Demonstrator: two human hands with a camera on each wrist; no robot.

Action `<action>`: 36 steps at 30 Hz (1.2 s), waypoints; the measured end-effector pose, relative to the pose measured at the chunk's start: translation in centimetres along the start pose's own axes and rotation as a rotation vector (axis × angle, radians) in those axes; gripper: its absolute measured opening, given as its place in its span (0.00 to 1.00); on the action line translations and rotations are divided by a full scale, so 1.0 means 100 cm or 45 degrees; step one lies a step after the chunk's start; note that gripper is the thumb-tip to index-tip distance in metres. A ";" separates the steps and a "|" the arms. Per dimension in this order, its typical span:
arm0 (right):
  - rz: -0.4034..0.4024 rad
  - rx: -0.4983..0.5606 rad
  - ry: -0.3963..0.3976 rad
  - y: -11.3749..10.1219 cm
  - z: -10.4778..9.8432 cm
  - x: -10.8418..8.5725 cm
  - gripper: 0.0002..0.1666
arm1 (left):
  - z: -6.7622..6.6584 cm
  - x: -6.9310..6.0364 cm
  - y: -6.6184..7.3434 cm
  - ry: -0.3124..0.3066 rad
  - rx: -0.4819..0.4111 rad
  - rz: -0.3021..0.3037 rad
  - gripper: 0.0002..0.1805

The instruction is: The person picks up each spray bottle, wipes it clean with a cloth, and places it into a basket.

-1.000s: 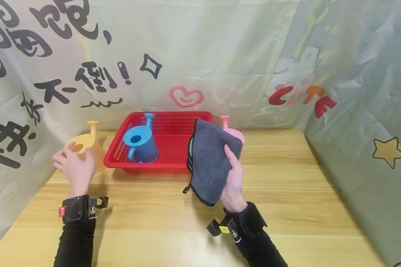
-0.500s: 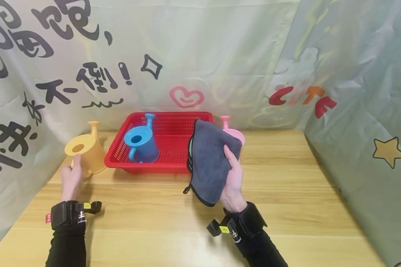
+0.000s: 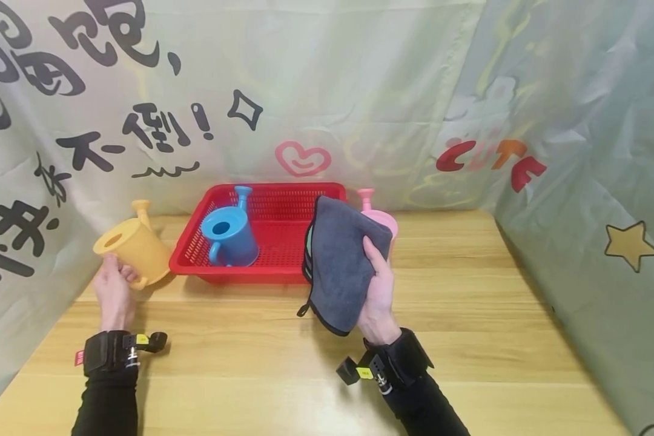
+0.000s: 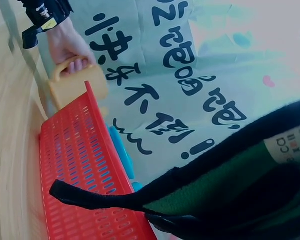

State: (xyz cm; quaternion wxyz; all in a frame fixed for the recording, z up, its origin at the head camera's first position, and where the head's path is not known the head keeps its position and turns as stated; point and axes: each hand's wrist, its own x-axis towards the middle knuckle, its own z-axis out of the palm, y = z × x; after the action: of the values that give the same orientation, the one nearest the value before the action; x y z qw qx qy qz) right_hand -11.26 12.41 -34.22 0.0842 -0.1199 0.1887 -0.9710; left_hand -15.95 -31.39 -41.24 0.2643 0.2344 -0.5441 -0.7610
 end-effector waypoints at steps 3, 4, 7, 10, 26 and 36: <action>-0.012 -0.003 -0.003 0.000 -0.001 0.000 0.19 | 0.012 -0.006 0.004 0.015 -0.101 0.132 0.20; -0.017 -0.003 -0.004 0.000 -0.001 0.000 0.19 | 0.017 -0.009 0.007 0.012 -0.140 0.192 0.20; -0.046 -0.010 -0.024 0.000 -0.001 0.002 0.19 | 0.036 -0.025 0.019 -0.037 -0.350 0.340 0.19; -0.059 -0.021 -0.019 -0.001 -0.001 0.002 0.19 | 0.058 -0.048 0.032 -0.135 -0.584 0.423 0.19; -0.278 -0.386 0.179 0.001 -0.004 0.004 0.16 | 0.125 -0.157 0.026 -0.706 -0.037 0.542 0.18; -0.476 -0.786 0.204 0.004 -0.008 0.009 0.28 | 0.150 -0.199 0.018 -1.020 0.195 0.565 0.26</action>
State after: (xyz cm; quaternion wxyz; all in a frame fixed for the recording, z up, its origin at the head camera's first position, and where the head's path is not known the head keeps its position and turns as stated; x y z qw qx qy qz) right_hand -12.29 12.13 -34.88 -0.1497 -0.0958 0.4536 -0.8733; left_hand -10.43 -8.25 -33.72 0.1717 -0.1812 -0.6950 -0.6743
